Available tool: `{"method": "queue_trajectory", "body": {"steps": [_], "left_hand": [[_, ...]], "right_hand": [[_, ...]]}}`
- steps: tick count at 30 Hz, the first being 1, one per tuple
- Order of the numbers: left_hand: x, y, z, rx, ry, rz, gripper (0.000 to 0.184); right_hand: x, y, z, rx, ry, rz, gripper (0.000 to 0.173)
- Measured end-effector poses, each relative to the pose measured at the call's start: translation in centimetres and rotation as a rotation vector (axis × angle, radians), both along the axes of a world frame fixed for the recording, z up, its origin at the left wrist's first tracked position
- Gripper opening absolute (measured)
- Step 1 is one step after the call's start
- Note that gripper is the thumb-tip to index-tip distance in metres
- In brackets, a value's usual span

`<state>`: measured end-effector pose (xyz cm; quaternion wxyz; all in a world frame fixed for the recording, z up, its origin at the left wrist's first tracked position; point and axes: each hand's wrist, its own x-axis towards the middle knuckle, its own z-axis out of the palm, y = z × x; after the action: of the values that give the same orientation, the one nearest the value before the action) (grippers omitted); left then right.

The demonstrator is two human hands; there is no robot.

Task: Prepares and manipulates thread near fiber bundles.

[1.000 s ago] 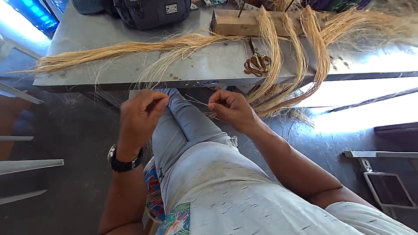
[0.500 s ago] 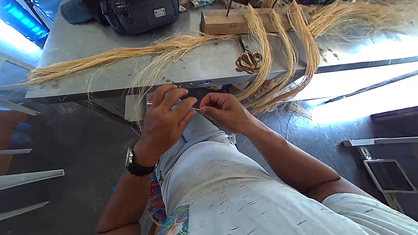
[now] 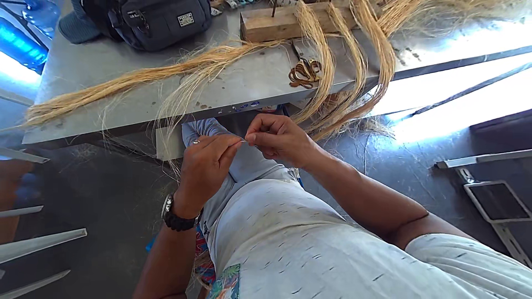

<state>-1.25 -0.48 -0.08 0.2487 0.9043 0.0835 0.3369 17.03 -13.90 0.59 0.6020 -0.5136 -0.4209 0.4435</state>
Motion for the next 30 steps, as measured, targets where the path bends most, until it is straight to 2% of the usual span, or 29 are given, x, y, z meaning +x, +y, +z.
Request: {"method": "queue_trajectory", "body": {"steps": [5, 10, 15, 18, 23, 27, 30], "left_hand": [[-0.6, 0.5, 0.0, -0.027, 0.004, 0.039, 0.02], [-2.2, 2.0, -0.2, -0.035, 0.003, 0.114, 0.023], [-3.9, 3.4, -0.7, -0.055, -0.004, 0.18, 0.024], [-4.9, 4.2, -0.5, -0.079, -0.025, 0.211, 0.026], [-7.0, 6.0, 0.1, -0.159, -0.161, 0.27, 0.023], [-8.7, 7.2, 0.9, -0.199, -0.252, 0.337, 0.022], [-10.0, 8.5, 1.3, -0.237, -0.281, 0.396, 0.021]], "right_hand": [[1.4, 0.0, -0.1, 0.015, -0.08, -0.191, 0.01], [6.0, -1.3, -0.7, 0.021, -0.367, -0.401, 0.014], [10.3, -4.7, -1.2, -0.204, -0.562, -0.536, 0.019], [12.3, -6.7, -2.1, -0.432, -0.647, -0.562, 0.021], [15.8, -10.0, -7.9, -0.783, -0.749, -0.564, 0.034], [18.4, -13.2, -14.7, -1.016, -0.612, -0.53, 0.039], [18.8, -15.6, -18.1, -1.161, -0.478, -0.547, 0.042]]}}
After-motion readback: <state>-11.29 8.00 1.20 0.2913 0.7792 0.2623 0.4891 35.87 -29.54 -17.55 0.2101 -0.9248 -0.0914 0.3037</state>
